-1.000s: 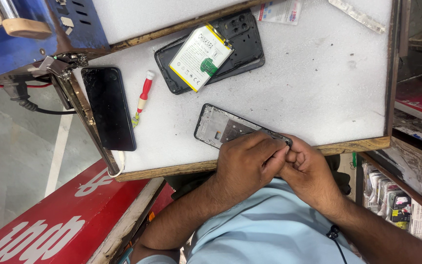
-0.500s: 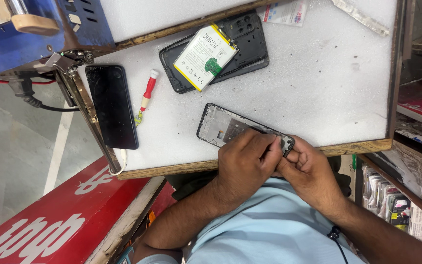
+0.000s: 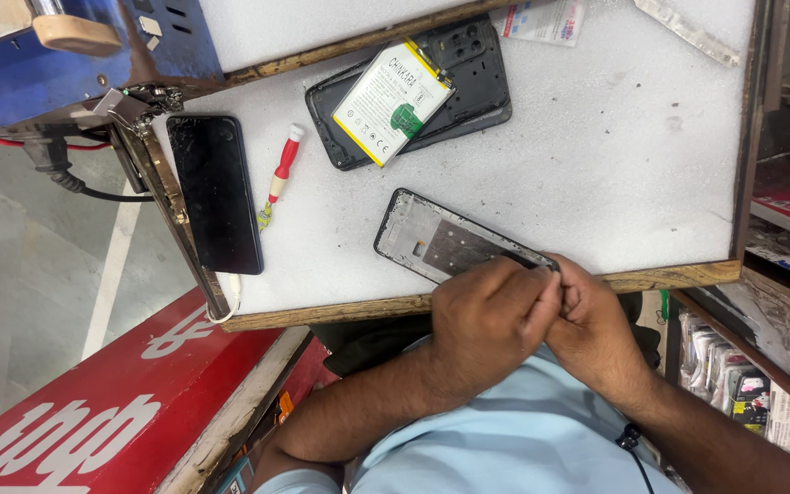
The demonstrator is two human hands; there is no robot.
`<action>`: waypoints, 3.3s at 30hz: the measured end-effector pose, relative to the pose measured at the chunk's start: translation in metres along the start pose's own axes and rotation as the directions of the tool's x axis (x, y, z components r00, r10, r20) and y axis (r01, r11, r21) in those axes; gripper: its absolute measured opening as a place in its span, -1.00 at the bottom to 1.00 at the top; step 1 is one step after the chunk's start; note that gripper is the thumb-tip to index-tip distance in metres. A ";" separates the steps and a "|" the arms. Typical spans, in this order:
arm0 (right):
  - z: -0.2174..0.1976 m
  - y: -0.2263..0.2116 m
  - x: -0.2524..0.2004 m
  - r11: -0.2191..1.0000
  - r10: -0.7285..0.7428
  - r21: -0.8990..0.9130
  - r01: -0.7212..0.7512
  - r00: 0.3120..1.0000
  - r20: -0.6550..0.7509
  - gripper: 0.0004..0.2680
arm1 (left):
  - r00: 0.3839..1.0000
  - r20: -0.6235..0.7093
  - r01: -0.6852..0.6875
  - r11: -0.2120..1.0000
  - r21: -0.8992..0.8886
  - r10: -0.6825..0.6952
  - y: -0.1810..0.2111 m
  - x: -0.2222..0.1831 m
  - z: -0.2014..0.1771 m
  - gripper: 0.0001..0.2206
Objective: The person cleans the inside of a disassembled smartphone back cover using a cloth. They wipe the surface repeatedly, then spray a liquid onto the cloth and continue wiping the cover's interior.
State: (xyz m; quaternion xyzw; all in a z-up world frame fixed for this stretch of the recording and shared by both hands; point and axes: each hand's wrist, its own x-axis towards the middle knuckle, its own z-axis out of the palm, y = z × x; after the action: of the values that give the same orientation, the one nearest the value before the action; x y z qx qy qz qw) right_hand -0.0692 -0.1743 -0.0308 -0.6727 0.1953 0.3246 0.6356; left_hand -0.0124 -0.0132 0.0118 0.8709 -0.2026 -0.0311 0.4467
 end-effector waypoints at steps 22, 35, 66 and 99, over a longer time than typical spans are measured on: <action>0.008 -0.020 0.001 0.943 0.114 0.310 -0.118 0.993 0.030 -0.75 | 0.970 0.236 -0.091 0.986 0.139 0.057 -0.045 0.029 -0.058 -0.67; 0.007 -0.039 0.000 0.950 0.113 0.289 -0.122 0.992 0.046 -0.75 | 0.884 0.331 -0.410 0.887 0.214 0.330 -0.066 0.065 -0.064 -0.91; 0.007 -0.023 0.001 0.940 0.111 0.318 -0.119 0.993 0.043 -0.74 | 0.743 0.507 -0.585 0.792 0.175 0.437 -0.042 0.073 -0.055 -0.87; 0.016 -0.046 -0.005 0.952 0.193 0.248 -0.178 0.981 -0.035 -0.74 | 0.809 0.506 -0.504 0.796 0.336 0.299 -0.082 0.071 -0.114 -0.85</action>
State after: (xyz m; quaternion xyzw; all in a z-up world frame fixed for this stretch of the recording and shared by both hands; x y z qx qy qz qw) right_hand -0.0450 -0.1546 0.0064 -0.5778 0.3145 0.3364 0.6739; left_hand 0.1061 0.0891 0.0245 0.8564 -0.4815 -0.0750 0.1705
